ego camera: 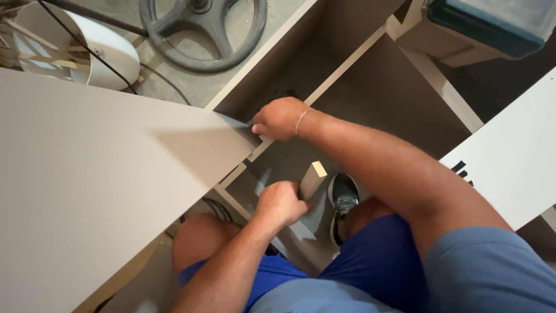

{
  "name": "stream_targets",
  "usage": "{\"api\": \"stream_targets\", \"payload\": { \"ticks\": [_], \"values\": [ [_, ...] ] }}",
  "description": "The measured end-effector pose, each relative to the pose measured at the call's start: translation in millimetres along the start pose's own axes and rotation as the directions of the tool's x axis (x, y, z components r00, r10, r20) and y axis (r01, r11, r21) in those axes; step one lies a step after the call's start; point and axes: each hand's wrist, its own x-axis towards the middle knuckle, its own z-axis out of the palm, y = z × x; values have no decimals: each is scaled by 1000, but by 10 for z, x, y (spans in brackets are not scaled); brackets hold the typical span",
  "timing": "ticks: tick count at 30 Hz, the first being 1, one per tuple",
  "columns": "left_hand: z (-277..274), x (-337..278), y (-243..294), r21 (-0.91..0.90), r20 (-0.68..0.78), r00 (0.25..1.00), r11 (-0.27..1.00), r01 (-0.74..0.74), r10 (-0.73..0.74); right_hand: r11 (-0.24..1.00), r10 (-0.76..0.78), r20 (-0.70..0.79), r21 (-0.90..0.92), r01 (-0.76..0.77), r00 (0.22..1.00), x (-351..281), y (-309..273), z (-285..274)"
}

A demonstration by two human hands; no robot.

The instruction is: Measuring cabinet dimensions and fitting wooden spacers

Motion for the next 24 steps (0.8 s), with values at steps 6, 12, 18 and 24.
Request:
{"api": "stream_targets", "payload": {
  "ticks": [6, 12, 18, 24],
  "values": [
    [-81, -60, 46, -54, -9, 1000, 999, -10, 9, 999, -44, 3, 13, 44, 999, 15, 94, -43],
    [-215, -163, 144, -194, -84, 996, 981, -23, 6, 904, -53, -8, 424, 51, 999, -383, 266, -660],
    [-288, -211, 180, -488, -113, 993, 870, -65, 11, 662, -500, 224, 722, 203, 837, -930, 297, -903],
    [-85, -70, -38, -679, -157, 940, 658, -326, 304, 708, -406, 192, 684, 175, 893, -1146, 118, -788]
  ]
}}
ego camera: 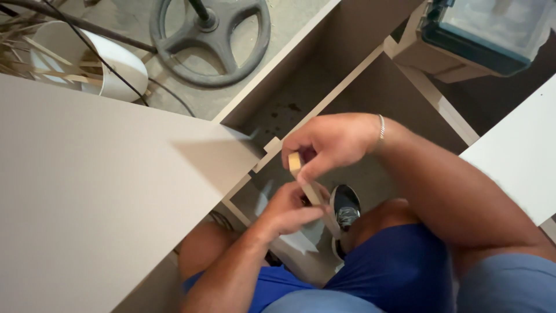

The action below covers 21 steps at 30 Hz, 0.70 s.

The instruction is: Measuring cabinet dimensions and fitting wooden spacers

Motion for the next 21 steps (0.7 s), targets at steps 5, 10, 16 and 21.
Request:
{"api": "stream_targets", "payload": {
  "ticks": [5, 10, 16, 21],
  "values": [
    [20, 8, -40, 3, 140, 987, 997, -79, 78, 956, 37, -327, -264, -129, 944, -189, -446, 52],
    [102, 19, -111, -8, 305, 950, 998, -67, 66, 932, -113, -634, -334, -140, 765, -310, -589, -191],
    [44, 36, -337, -260, 486, 866, 966, 13, 119, 973, -41, -909, -130, -189, 416, -371, -75, -580],
    [-67, 18, -414, -409, 490, 837, 912, -26, 244, 891, 386, -863, 259, -372, 325, -450, 235, -490]
  ]
}}
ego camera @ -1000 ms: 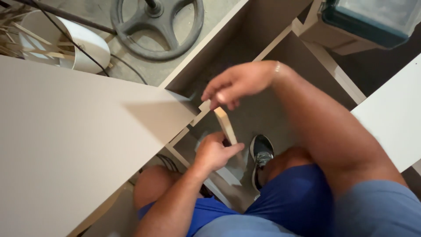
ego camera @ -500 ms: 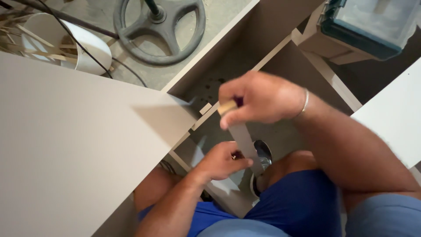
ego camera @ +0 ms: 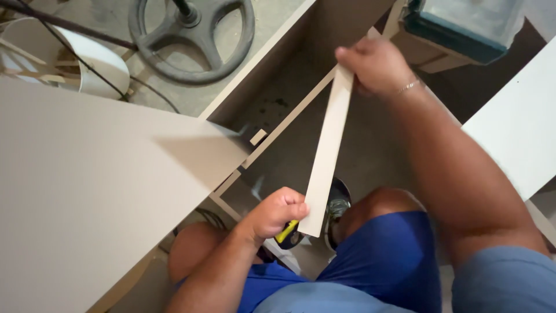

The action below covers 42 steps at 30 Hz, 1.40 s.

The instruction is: Measuring cabinet dimensions and fitting wooden spacers

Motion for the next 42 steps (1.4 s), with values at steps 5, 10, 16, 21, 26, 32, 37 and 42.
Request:
{"api": "stream_targets", "payload": {
  "ticks": [5, 10, 16, 21, 26, 32, 37, 42],
  "values": [
    [139, -60, 149, -201, 46, 998, 979, -30, 40, 922, 282, 213, -330, -203, 936, 22, 558, 239],
    [190, -27, 127, -362, -6, 999, 931, 39, -45, 874, 296, 397, -479, -79, 869, 101, 1246, 595],
    [374, -43, 29, -330, -38, 951, 902, 277, -306, 792, 13, 598, -496, 357, 802, 219, 1953, 761],
    [600, 7, -301, -405, -76, 888, 828, 388, -454, 817, -243, 840, -92, 569, 485, -302, 1400, 543],
    [441, -1, -63, -372, -2, 942, 874, 312, -336, 692, -568, 821, 438, 573, 60, -1028, 583, 345],
    [315, 50, -64, -514, -256, 959, 858, -27, -123, 774, -615, 578, 308, 554, 537, -877, 588, 286],
    [240, 130, -85, -173, -537, 831, 983, 55, -141, 510, -794, -129, 391, 766, 594, -769, -10, -83],
    [309, 130, 37, 26, -579, 787, 960, 278, -212, 380, -829, -363, 192, 905, 426, -892, -680, -9]
  ]
}}
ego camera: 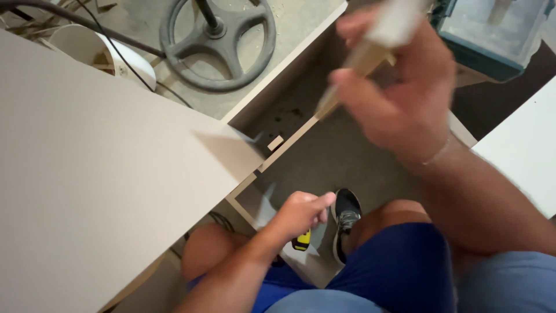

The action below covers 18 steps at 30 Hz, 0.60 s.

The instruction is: Measuring cabinet dimensions and fitting wooden spacers

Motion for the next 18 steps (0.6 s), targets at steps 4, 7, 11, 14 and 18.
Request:
{"api": "stream_targets", "payload": {
  "ticks": [4, 7, 11, 14, 18],
  "values": [
    [9, -105, 152, 407, 21, 990, 906, 118, -138, 932, -3, 94, -362, 37, 996, 138, 58, 380],
    [29, -167, 311, 558, 33, 979, 816, 151, -203, 811, 228, 120, -572, -120, 966, 114, 422, 799],
    [77, -133, 338, 645, 35, 956, 737, 201, -292, 633, 502, 157, -736, -238, 851, -39, 748, 1196],
    [104, -177, 419, 710, 7, 955, 674, 203, -296, 615, 579, 194, -741, -268, 792, -321, 1155, 1525],
    [121, -159, 406, 761, -9, 941, 608, 226, -339, 600, 634, 253, -757, -259, 731, -617, 1631, 1852]
  ]
}}
